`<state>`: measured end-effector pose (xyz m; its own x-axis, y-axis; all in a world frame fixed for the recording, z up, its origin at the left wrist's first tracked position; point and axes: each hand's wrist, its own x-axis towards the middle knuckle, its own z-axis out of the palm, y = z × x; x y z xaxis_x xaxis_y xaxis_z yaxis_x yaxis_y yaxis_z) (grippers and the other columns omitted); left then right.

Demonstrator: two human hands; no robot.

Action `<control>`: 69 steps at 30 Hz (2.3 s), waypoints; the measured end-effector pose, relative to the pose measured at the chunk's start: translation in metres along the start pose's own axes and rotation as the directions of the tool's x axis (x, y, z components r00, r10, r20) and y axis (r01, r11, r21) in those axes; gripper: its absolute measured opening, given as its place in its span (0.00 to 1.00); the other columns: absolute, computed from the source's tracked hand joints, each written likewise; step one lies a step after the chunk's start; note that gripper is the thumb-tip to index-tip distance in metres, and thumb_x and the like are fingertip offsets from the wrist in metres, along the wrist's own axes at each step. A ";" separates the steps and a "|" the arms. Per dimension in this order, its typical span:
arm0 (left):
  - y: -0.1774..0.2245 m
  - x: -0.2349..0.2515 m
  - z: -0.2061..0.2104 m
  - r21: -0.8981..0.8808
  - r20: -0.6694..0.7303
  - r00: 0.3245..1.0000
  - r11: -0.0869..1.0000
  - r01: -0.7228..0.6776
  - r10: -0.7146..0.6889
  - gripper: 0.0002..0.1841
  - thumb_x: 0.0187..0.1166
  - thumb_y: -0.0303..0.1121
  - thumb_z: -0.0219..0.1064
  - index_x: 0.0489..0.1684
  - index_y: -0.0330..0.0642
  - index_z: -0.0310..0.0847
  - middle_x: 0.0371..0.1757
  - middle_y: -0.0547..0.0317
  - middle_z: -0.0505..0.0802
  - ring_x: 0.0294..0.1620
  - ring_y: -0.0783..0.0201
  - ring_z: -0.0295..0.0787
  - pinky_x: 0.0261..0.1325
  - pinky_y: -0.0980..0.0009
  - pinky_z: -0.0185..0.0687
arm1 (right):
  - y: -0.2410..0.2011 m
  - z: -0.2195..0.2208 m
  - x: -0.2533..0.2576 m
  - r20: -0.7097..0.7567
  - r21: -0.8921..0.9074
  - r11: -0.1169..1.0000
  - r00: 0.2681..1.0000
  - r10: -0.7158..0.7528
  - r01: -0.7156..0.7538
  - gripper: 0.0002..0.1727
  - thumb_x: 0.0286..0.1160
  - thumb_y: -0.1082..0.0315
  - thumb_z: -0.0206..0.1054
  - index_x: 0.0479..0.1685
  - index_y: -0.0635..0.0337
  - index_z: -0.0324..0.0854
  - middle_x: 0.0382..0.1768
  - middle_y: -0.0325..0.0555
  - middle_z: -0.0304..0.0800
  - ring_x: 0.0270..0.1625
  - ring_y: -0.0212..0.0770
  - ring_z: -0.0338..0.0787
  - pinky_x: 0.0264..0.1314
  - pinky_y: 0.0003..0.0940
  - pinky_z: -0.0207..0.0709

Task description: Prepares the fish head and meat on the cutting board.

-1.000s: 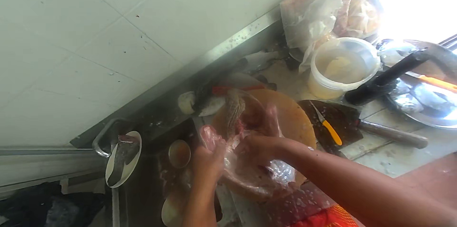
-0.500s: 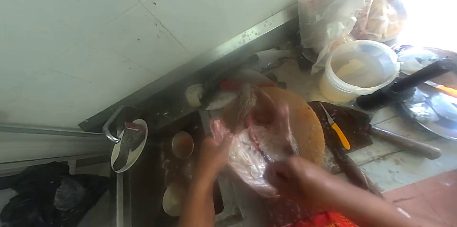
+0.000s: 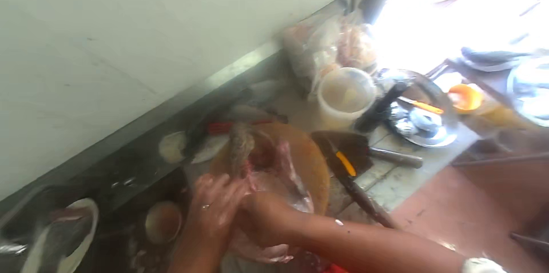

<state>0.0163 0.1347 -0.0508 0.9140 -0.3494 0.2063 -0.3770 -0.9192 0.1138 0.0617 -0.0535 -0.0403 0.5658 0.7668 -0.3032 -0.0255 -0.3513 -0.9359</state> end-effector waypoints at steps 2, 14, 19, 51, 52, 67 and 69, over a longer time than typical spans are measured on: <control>-0.008 -0.003 -0.003 -0.012 0.137 0.981 0.991 -0.135 0.135 0.17 0.75 0.20 0.64 0.55 0.45 0.93 0.57 0.54 0.96 0.68 0.42 0.88 0.84 0.31 0.59 | 0.009 -0.006 -0.012 -0.021 0.057 0.997 0.998 -0.056 0.057 0.14 0.89 0.64 0.59 0.49 0.67 0.84 0.36 0.53 0.90 0.33 0.46 0.92 0.41 0.47 0.89; -0.019 0.030 -0.030 -0.095 0.627 0.758 0.983 -0.154 0.179 0.09 0.83 0.40 0.66 0.49 0.59 0.95 0.55 0.69 0.95 0.63 0.60 0.89 0.77 0.42 0.71 | 0.183 -0.099 -0.092 -0.723 -0.329 0.669 0.633 0.276 -0.667 0.17 0.77 0.63 0.70 0.61 0.63 0.83 0.59 0.67 0.85 0.65 0.72 0.85 0.54 0.72 0.82; -0.031 0.025 -0.033 -0.153 0.667 0.742 0.987 0.051 0.065 0.17 0.90 0.44 0.55 0.55 0.51 0.91 0.53 0.66 0.94 0.63 0.66 0.88 0.85 0.48 0.63 | 0.194 -0.090 -0.083 -0.699 -0.277 0.632 0.603 0.383 -0.723 0.19 0.72 0.65 0.73 0.60 0.64 0.81 0.55 0.68 0.85 0.57 0.71 0.89 0.49 0.70 0.84; -0.084 0.018 -0.027 -0.396 0.319 0.768 0.814 -0.425 0.556 0.10 0.83 0.30 0.61 0.47 0.48 0.91 0.48 0.63 0.89 0.53 0.66 0.87 0.57 0.63 0.85 | -0.008 0.144 -0.048 -0.484 0.435 0.899 0.856 0.183 0.054 0.28 0.94 0.59 0.46 0.93 0.45 0.60 0.28 0.42 0.83 0.20 0.39 0.81 0.22 0.38 0.82; -0.085 0.018 -0.026 -0.419 0.305 0.771 0.806 -0.419 0.559 0.10 0.83 0.31 0.62 0.48 0.48 0.91 0.48 0.64 0.89 0.53 0.67 0.87 0.56 0.65 0.85 | -0.011 0.143 -0.034 -0.483 0.425 0.905 0.847 0.221 0.006 0.28 0.95 0.58 0.46 0.92 0.44 0.61 0.29 0.43 0.83 0.20 0.39 0.82 0.21 0.38 0.82; -0.094 0.023 -0.024 -0.492 0.200 0.831 0.787 -0.372 0.519 0.13 0.85 0.31 0.60 0.48 0.41 0.94 0.43 0.60 0.92 0.51 0.67 0.88 0.59 0.69 0.84 | -0.056 0.163 0.013 -0.424 0.553 0.833 0.857 0.291 -0.010 0.23 0.98 0.59 0.43 0.87 0.50 0.51 0.22 0.46 0.82 0.13 0.40 0.85 0.14 0.36 0.85; -0.096 0.023 -0.024 -0.509 0.217 0.844 0.795 -0.331 0.490 0.13 0.85 0.31 0.60 0.49 0.41 0.93 0.44 0.59 0.92 0.51 0.67 0.88 0.60 0.69 0.84 | -0.066 0.177 0.007 -0.387 0.533 0.846 0.880 0.275 -0.030 0.30 0.96 0.61 0.42 0.94 0.51 0.38 0.23 0.45 0.83 0.14 0.39 0.85 0.15 0.36 0.85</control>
<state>0.0698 0.2195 -0.0332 0.6193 -0.7849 0.0191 -0.6783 -0.5226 0.5165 -0.0785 0.0702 -0.0124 0.8099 0.3700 -0.4552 -0.4778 -0.0342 -0.8778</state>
